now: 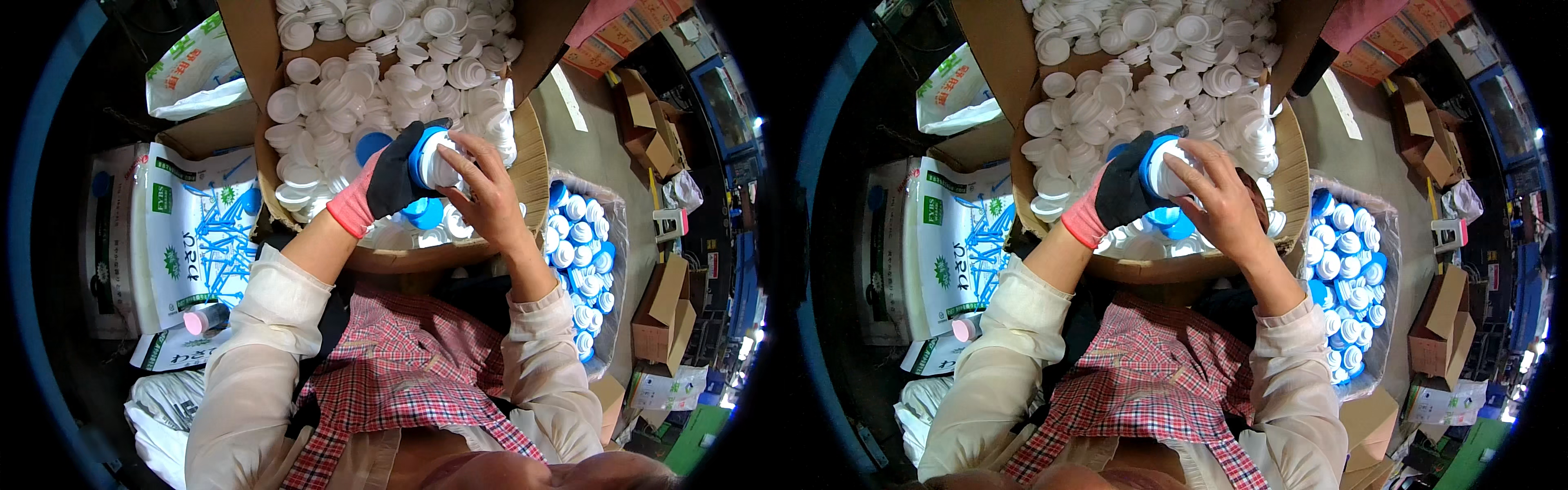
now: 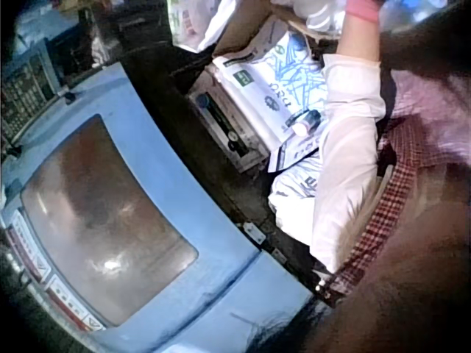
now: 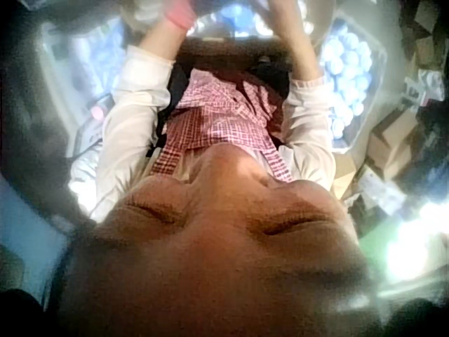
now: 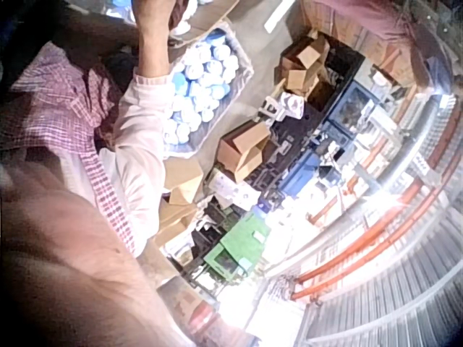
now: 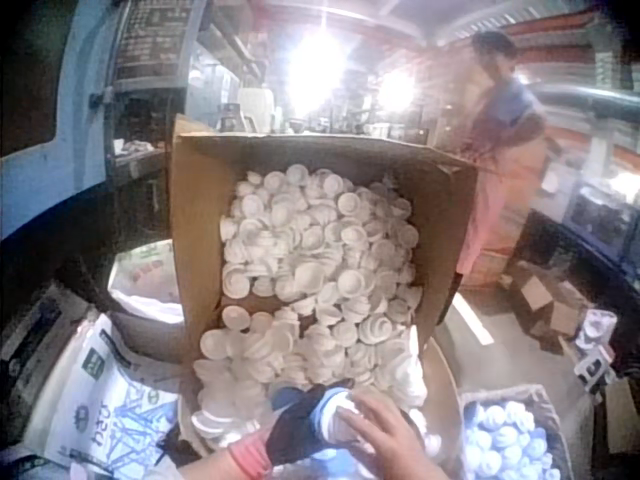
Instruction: The person repeatedly picks up white plastic containers and blue lids, places the lids on the containers, and drops the assembled units into a nearby bin. The process is continuous and repetitive throughout the clip.
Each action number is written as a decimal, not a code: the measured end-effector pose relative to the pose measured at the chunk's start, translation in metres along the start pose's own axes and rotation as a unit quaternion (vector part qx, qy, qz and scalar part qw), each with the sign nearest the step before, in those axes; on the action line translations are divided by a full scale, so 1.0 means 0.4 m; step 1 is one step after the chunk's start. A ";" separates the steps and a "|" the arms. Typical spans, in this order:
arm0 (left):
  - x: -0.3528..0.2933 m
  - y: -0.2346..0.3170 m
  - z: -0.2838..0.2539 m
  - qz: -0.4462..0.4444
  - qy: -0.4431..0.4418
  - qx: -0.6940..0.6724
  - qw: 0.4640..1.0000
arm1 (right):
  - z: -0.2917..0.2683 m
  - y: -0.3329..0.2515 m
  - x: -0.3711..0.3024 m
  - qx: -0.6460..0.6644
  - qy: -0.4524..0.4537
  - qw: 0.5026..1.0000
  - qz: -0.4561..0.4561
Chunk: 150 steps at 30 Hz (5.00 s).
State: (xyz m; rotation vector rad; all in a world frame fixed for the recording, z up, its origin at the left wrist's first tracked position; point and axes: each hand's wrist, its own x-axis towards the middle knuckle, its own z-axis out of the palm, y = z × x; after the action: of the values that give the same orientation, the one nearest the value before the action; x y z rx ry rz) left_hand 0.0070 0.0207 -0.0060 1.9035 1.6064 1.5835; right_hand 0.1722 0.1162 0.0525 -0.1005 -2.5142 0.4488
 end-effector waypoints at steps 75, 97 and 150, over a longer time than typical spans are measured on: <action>-0.045 -0.172 -0.094 -0.392 0.078 -0.201 0.894 | 0.316 0.199 -0.142 -0.091 -0.256 0.962 -0.004; 0.024 -0.103 -0.116 -0.227 -0.013 -0.788 0.572 | 0.194 0.293 -0.133 -0.047 -0.145 0.935 0.321; -0.006 0.014 -0.007 0.082 0.075 0.193 0.975 | 0.004 -0.046 0.021 0.014 0.145 0.989 0.032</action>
State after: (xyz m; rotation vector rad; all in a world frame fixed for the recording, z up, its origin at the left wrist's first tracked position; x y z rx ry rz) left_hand 0.0085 0.0152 -0.0021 2.2017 1.9898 1.6035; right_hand 0.1651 0.0998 0.0620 -0.2190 -2.2241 0.4594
